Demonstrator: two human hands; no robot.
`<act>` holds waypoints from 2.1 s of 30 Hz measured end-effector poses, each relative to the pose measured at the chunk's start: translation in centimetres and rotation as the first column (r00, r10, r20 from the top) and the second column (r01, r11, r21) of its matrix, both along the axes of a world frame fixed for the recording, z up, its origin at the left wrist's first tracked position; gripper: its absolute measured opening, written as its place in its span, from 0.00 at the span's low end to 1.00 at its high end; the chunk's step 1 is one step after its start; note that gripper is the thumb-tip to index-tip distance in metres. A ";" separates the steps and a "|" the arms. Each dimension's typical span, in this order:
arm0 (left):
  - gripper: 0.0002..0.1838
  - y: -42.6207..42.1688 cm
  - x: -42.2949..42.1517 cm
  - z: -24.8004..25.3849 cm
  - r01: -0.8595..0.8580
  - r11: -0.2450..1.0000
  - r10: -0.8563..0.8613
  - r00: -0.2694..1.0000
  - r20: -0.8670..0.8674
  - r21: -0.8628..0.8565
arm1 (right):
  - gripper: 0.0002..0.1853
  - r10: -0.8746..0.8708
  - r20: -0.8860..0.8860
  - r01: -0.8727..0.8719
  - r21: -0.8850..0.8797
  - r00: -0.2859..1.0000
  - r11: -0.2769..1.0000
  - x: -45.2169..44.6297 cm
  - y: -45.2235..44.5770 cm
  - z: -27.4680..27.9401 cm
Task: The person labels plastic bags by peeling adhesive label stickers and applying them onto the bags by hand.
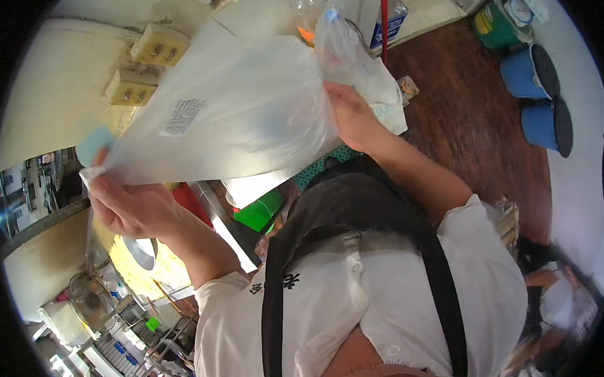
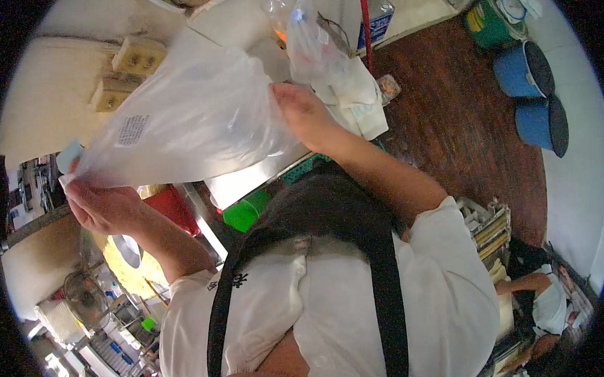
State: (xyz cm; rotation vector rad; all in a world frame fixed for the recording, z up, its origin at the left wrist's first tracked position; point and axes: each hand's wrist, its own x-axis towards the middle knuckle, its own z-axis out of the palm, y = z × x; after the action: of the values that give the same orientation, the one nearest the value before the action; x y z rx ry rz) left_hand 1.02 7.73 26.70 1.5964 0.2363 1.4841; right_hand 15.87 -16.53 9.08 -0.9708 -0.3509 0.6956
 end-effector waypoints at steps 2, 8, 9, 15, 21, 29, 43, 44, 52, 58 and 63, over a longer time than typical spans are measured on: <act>0.27 1.4 -2.2 -2.2 0.198 0.976 -0.199 0.980 -0.005 0.087 | 0.17 0.206 -0.358 -0.106 0.280 0.911 0.954 1.6 -1.2 4.1; 0.26 2.4 -0.1 -3.1 0.749 0.655 -0.749 0.661 0.049 -0.095 | 0.17 -0.009 -0.224 0.080 0.310 0.975 0.947 4.6 -3.4 6.0; 0.24 2.5 1.7 -2.5 0.820 0.538 -0.827 0.558 0.063 -0.196 | 0.17 -0.062 -0.228 0.131 0.299 0.972 0.945 5.5 -3.0 5.9; 0.32 1.5 16.0 -7.7 0.599 0.381 -0.920 0.322 -0.224 -0.704 | 0.16 -0.107 -0.414 0.261 0.336 0.904 0.905 8.2 -0.5 3.6; 0.18 -1.6 22.4 -10.0 0.475 0.058 -0.991 -0.077 -0.107 -0.878 | 0.16 -0.114 -0.560 0.349 0.334 0.821 0.876 10.5 1.2 1.0; 0.08 -1.4 28.7 -14.4 0.367 0.576 -0.772 -0.050 -0.633 -0.731 | 0.15 -0.298 -0.493 0.389 0.091 0.817 0.917 16.8 -0.9 -3.6; 0.27 -1.5 30.7 -29.9 0.773 0.548 -0.288 -0.184 -0.940 -0.319 | 0.14 -0.244 0.565 0.596 -0.601 0.788 0.532 23.7 0.8 -28.3; 0.28 -1.0 30.4 -31.7 0.825 0.493 -0.314 -0.127 -0.941 -0.276 | 0.15 -0.059 0.598 0.561 -0.707 0.800 0.431 22.8 -0.5 -25.3; 0.40 4.3 32.5 -34.1 0.722 0.352 -0.319 -0.506 -0.801 -0.596 | 0.38 -0.036 0.652 0.486 -0.526 0.757 0.698 20.8 -5.3 -15.5; 0.46 -2.6 30.0 -24.5 0.720 0.403 -0.427 -0.398 -0.812 -0.565 | 0.50 0.136 0.683 0.301 -0.481 0.718 0.824 18.4 -1.0 -8.3; 0.39 -3.5 29.4 -32.4 0.769 0.407 -0.443 -0.306 -0.843 -0.493 | 0.50 0.351 0.464 0.052 -0.660 0.813 0.750 21.2 -1.7 -14.3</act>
State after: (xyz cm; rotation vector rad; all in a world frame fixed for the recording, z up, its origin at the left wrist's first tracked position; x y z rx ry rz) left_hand 30.42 4.27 -5.68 2.1193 -0.2183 -0.6947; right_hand 37.07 -18.26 -5.23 -1.8577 -0.7553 0.6821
